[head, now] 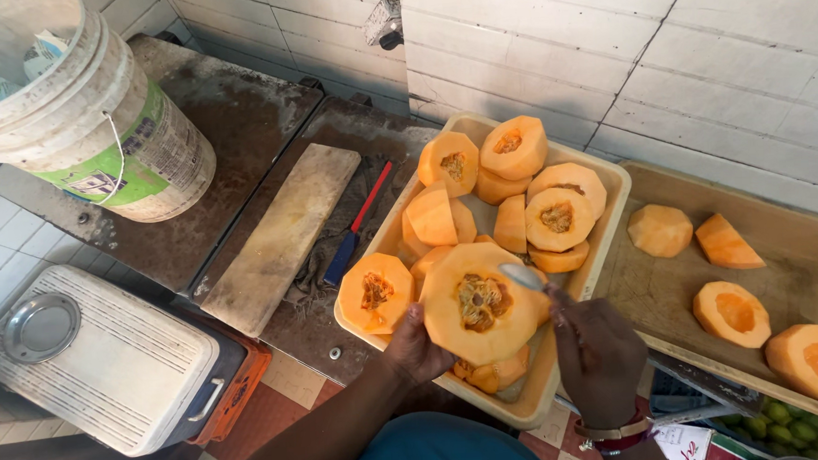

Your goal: The person scoops seeds out of halved papayas and scrapes the inside flesh using a spoon, placing the cleaned fruit into a tray.

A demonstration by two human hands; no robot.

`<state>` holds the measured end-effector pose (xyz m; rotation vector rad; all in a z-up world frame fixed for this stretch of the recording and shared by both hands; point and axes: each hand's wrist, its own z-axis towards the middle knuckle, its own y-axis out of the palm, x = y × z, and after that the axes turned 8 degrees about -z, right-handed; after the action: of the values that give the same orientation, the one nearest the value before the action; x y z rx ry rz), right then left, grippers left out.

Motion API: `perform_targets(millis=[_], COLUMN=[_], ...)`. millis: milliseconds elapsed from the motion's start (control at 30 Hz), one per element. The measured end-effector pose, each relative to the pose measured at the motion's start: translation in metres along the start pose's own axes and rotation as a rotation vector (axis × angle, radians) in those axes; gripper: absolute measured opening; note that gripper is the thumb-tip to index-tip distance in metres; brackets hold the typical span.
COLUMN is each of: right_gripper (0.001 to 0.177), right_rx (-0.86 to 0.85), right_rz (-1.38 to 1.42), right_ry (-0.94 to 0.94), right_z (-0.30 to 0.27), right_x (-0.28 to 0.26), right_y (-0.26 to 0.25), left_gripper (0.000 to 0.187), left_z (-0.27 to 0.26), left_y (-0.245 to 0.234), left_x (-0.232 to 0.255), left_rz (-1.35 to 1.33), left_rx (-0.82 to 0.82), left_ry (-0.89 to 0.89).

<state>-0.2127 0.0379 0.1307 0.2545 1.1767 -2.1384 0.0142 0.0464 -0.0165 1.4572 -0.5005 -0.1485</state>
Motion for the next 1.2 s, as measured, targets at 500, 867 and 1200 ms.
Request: perform_targets(millis=[500,867,1200], right_gripper=[0.058,0.069,0.066], right_rx=[-0.037,-0.143,-0.194], right_rz=[-0.359,-0.478,-0.538], right_ry=[-0.487,-0.579,-0.628], right_z=[0.007,0.015,0.021], right_x=[0.006,0.019,0.016], right_y=[0.000,-0.001,0.003], left_gripper=[0.113,0.097,0.094], left_z=[0.011,0.014,0.023], left_y=[0.019,0.026,0.017], left_x=[-0.006,-0.015,-0.011], left_rz=[-0.096,-0.157,-0.160], left_rx=[-0.113,-0.015,-0.051], left_ry=[-0.019,-0.002,0.074])
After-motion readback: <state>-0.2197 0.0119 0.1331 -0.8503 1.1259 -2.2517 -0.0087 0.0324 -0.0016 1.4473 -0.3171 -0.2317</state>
